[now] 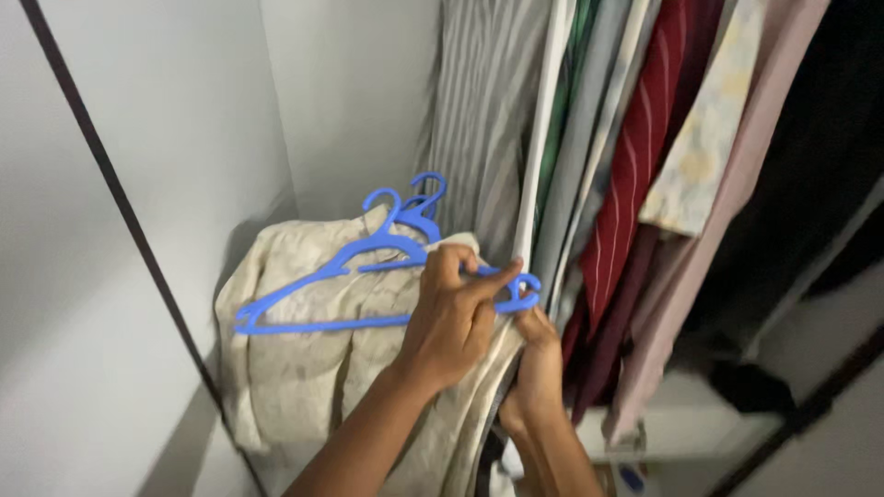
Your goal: The person removes several shirts and a pair of pants from a closet, one at a time, and places them on a nearby surface. The items include a striped polo, a light-colored shirt, a striped button-down, a plaid shirt, a floral shirt, and dark pants.
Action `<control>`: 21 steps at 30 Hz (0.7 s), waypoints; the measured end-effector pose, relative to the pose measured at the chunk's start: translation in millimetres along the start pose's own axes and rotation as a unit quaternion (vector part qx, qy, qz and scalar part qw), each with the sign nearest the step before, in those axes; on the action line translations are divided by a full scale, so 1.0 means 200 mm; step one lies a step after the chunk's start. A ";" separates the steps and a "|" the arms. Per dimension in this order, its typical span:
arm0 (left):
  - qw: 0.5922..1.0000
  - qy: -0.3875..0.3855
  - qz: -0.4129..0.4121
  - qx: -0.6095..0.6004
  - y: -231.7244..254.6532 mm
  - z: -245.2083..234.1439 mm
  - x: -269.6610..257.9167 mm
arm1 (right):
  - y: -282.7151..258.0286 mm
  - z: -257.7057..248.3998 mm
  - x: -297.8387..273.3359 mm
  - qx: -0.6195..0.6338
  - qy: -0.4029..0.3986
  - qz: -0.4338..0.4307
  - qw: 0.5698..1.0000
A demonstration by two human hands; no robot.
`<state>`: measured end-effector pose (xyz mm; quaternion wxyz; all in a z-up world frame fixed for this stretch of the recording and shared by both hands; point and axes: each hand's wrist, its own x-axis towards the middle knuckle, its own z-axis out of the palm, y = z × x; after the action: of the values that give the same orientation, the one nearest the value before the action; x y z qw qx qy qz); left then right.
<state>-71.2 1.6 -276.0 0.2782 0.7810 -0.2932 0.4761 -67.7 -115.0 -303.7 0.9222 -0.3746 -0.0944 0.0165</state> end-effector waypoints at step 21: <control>0.950 0.190 -0.166 0.184 -0.22 -0.26 -0.76 | -0.22 -0.55 -0.18 -0.118 0.003 -0.066 0.991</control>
<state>-126.6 98.2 -401.2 0.2551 0.7513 -0.0089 0.6086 -83.3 -225.4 -356.2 0.8711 -0.4735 -0.1172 -0.0572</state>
